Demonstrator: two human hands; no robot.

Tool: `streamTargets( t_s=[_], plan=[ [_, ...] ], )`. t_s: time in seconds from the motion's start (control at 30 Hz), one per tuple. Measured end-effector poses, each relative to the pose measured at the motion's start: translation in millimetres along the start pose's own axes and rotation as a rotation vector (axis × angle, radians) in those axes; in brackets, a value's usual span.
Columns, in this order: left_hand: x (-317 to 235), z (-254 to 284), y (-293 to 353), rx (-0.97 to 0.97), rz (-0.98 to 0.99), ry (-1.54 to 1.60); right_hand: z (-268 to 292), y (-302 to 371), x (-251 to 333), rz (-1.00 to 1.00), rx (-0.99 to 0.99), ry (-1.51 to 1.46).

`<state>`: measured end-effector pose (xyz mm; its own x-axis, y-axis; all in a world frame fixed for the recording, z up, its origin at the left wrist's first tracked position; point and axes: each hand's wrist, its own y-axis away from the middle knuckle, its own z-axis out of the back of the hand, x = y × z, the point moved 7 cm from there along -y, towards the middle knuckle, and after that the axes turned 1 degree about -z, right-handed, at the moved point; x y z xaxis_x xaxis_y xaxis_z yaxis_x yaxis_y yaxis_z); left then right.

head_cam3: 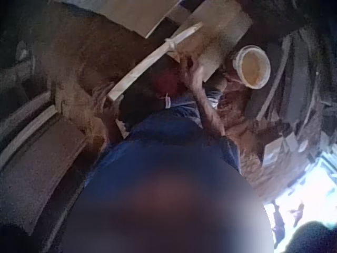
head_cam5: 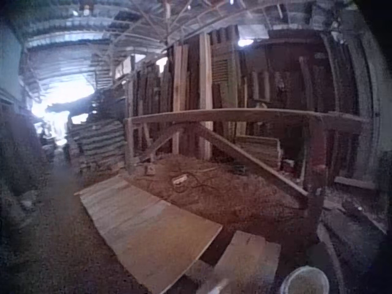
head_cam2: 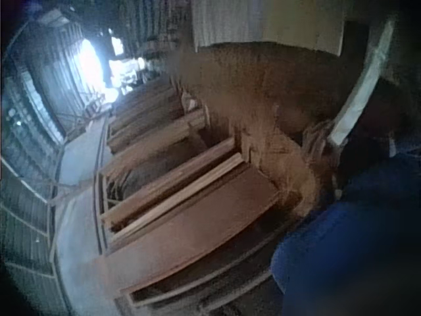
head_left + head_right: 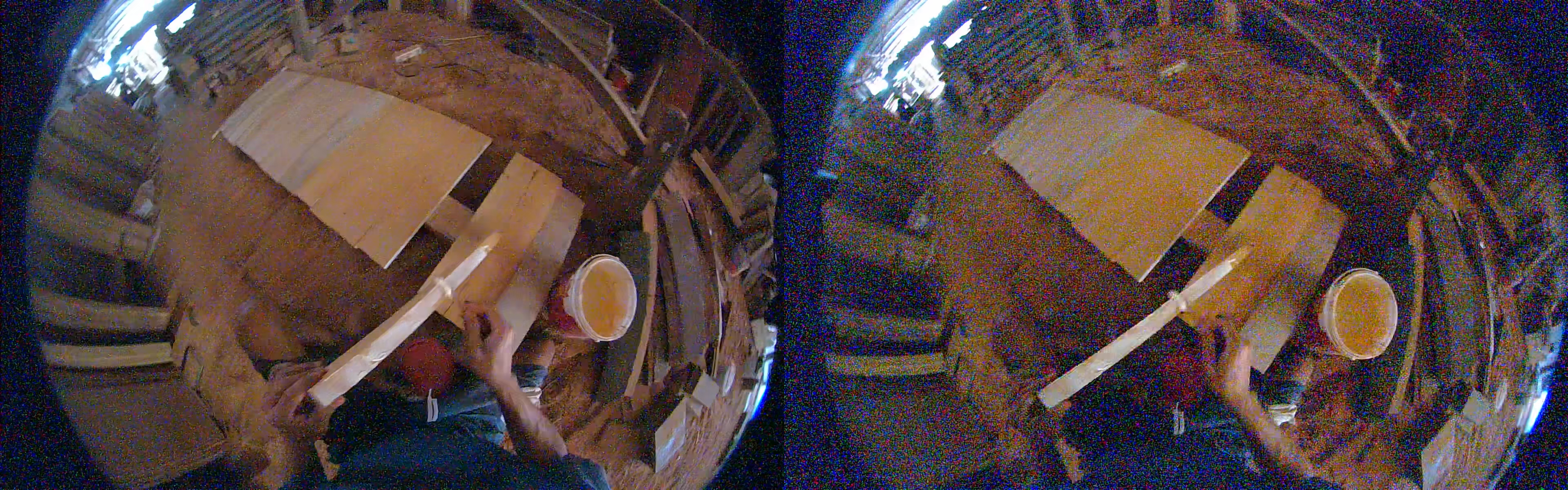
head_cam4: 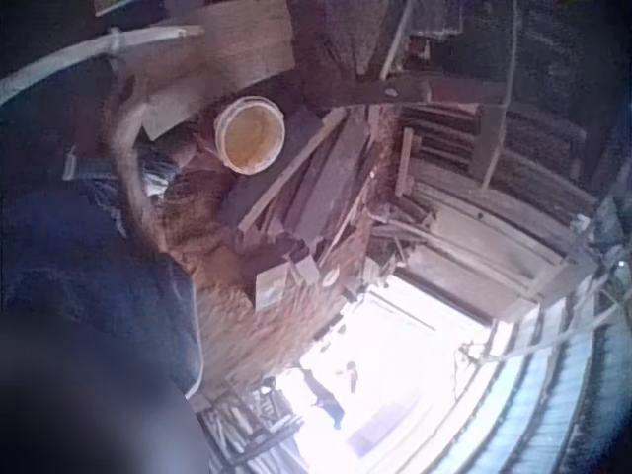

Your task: The person sits on the floor and applies a liquid finish to a long wooden plank using a brush. They repeatedly dip the brush into a bucket and coat the plank, then place it on a workbench.

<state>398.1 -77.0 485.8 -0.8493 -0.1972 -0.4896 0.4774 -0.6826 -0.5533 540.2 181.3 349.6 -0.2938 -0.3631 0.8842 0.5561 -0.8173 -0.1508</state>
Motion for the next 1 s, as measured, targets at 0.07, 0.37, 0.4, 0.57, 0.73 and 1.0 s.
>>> streamTargets(
  t_s=[0.07,0.37,0.4,0.57,0.73,1.0],
  plan=[
    [0,4,3,0.007,0.039,-0.006,-2,-28,-45,-0.075,-0.044,0.041],
    [19,0,18,-0.031,0.034,0.009,-17,-128,-198,-0.243,-0.275,0.178],
    [21,-1,21,-0.061,0.05,-0.019,-19,-127,-197,-0.226,-0.266,0.229],
    [30,6,25,-0.024,0.242,-0.159,-11,-81,-151,-0.046,-0.215,0.404],
    [31,6,17,0.026,0.315,-0.069,6,-88,-175,-0.234,-0.043,0.351],
    [30,5,8,-0.061,0.233,-0.015,-1,-138,-219,0.122,-0.156,0.034]
  ],
)
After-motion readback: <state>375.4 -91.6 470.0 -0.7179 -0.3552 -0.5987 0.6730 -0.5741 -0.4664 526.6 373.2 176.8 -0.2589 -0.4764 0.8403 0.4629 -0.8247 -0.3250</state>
